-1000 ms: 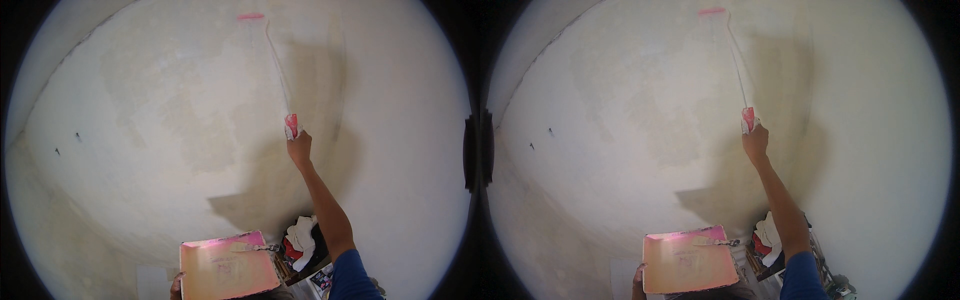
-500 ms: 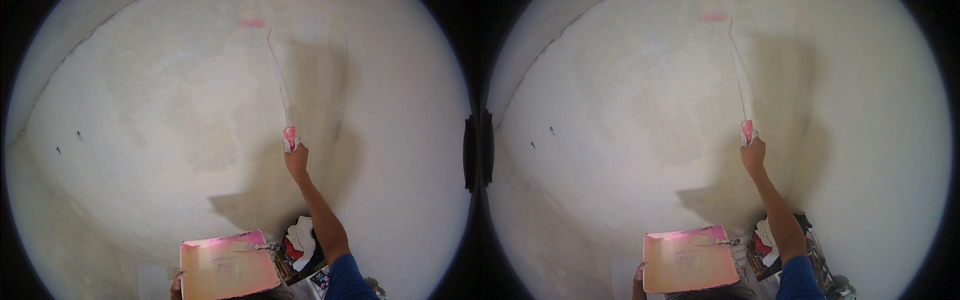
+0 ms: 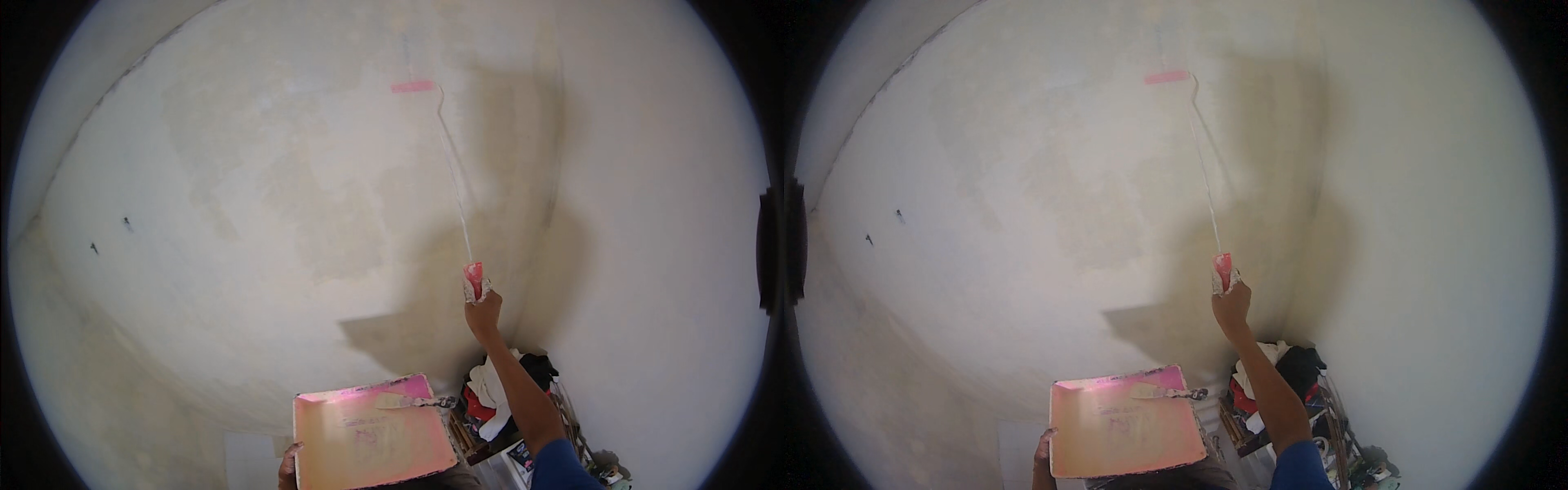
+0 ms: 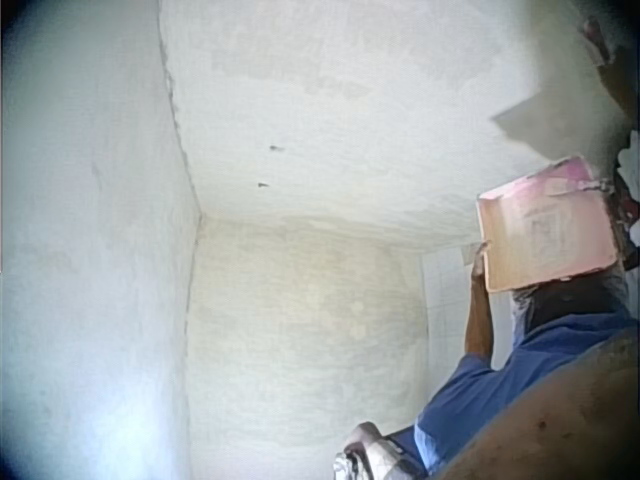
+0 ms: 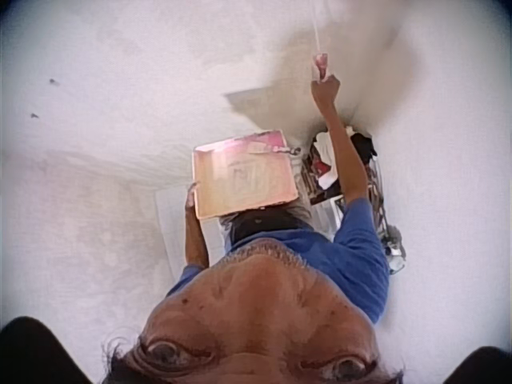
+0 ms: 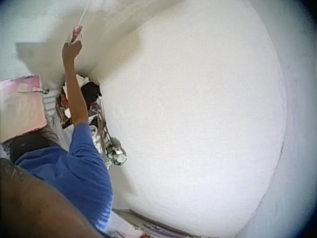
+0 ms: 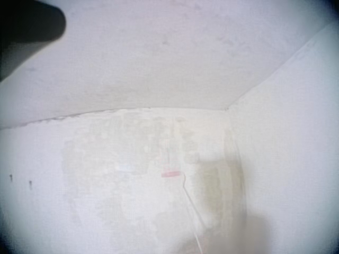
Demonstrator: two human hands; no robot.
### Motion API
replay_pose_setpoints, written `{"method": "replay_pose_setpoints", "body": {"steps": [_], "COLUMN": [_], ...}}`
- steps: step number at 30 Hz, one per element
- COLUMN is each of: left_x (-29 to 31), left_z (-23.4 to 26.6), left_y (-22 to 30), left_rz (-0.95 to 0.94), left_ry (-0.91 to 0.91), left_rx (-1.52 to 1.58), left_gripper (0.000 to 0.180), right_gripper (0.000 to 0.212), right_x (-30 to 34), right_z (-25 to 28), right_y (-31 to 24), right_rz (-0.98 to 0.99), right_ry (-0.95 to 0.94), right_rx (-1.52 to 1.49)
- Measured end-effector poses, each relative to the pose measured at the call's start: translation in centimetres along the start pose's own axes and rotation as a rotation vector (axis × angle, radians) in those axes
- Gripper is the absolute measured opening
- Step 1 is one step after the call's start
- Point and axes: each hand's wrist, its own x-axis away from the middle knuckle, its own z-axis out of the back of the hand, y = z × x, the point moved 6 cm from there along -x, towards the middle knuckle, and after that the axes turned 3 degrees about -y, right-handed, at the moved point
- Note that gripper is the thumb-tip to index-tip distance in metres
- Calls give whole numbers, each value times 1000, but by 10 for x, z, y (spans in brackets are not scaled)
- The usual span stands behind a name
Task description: The person paints a wall with pink paint using a roller, frequently reloading it from a paint tray.
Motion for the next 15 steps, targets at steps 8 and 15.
{"method": "replay_pose_setpoints", "body": {"steps": [8, 15], "left_x": [-56, -16], "left_z": [90, 26], "left_y": [-55, -18], "left_rz": [-133, -25], "left_ry": [11, -39], "left_rx": [-16, 16], "left_gripper": [34, 32], "right_gripper": [16, 19], "right_x": [-52, -134], "right_z": [23, 31], "right_y": [-49, -109], "right_rz": [117, 104], "right_ry": [129, 150], "right_rx": [109, -34]}}
